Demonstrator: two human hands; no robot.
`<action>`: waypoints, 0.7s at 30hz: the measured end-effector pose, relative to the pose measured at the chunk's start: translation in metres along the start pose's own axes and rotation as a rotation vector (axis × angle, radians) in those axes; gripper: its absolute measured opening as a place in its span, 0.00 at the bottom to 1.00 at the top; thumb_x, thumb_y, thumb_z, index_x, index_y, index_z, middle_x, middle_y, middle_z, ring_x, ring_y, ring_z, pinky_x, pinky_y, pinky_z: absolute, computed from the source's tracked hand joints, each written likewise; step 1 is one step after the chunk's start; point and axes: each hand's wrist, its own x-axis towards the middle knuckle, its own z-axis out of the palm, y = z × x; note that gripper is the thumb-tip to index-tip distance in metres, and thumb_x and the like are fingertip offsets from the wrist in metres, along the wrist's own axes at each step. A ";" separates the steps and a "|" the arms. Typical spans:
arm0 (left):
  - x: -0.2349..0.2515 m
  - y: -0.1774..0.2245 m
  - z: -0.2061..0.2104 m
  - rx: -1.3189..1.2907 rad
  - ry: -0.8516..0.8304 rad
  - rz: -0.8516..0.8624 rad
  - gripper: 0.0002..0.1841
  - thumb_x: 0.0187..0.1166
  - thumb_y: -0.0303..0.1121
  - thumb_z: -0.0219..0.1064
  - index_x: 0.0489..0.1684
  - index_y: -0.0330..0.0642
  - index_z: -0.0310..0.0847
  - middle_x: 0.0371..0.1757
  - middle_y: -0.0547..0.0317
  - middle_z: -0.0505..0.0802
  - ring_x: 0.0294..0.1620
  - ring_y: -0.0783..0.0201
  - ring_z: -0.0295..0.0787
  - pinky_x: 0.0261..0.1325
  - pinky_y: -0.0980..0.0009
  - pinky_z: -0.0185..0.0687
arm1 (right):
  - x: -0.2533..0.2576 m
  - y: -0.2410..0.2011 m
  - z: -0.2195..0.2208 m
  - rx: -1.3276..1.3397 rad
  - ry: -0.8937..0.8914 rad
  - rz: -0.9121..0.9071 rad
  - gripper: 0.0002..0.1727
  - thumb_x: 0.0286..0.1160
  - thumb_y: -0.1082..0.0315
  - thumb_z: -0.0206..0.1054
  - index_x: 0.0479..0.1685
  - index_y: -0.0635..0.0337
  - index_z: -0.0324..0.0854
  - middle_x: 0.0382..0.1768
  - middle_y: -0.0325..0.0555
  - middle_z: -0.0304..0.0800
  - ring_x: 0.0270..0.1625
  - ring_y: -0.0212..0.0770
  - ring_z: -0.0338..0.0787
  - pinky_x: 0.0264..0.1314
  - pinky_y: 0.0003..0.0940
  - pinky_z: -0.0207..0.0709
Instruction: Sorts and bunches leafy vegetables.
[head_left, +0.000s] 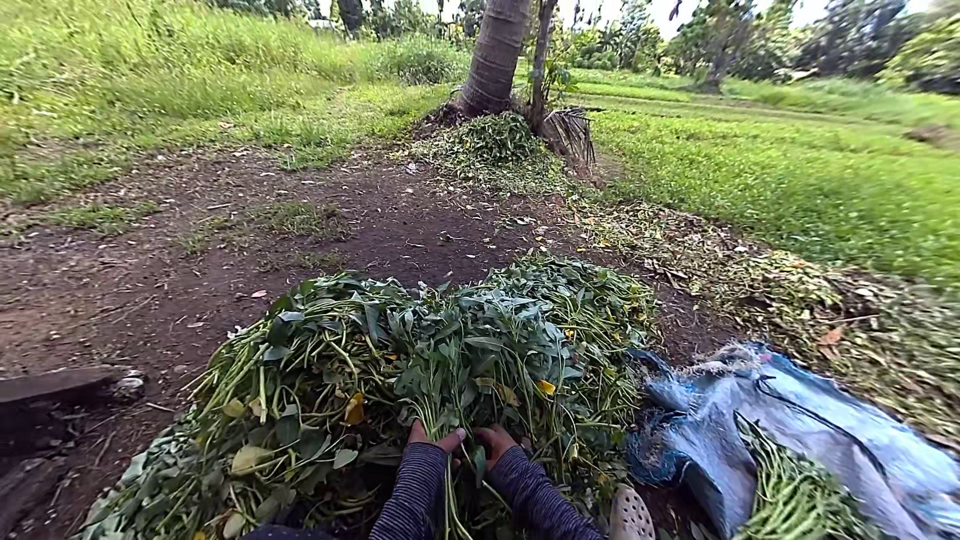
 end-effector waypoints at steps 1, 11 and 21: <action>-0.002 0.002 -0.003 -0.030 0.007 0.006 0.50 0.69 0.26 0.82 0.89 0.38 0.46 0.55 0.35 0.86 0.34 0.52 0.92 0.33 0.58 0.90 | 0.002 -0.001 0.004 0.130 0.031 -0.008 0.29 0.74 0.64 0.75 0.75 0.65 0.79 0.74 0.67 0.77 0.77 0.59 0.79 0.83 0.53 0.68; -0.022 0.021 -0.044 -0.600 0.303 0.100 0.40 0.78 0.18 0.69 0.87 0.42 0.47 0.42 0.40 0.87 0.25 0.52 0.90 0.22 0.56 0.89 | -0.054 -0.010 -0.029 1.241 0.026 0.115 0.18 0.95 0.63 0.42 0.64 0.63 0.74 0.39 0.51 0.92 0.39 0.53 0.95 0.47 0.58 0.90; -0.044 0.009 -0.010 -0.477 0.022 -0.034 0.34 0.74 0.17 0.73 0.78 0.35 0.57 0.45 0.39 0.90 0.34 0.49 0.94 0.28 0.55 0.92 | -0.084 -0.019 -0.010 0.714 0.050 0.088 0.16 0.84 0.66 0.66 0.63 0.65 0.81 0.42 0.49 0.92 0.32 0.39 0.91 0.34 0.37 0.88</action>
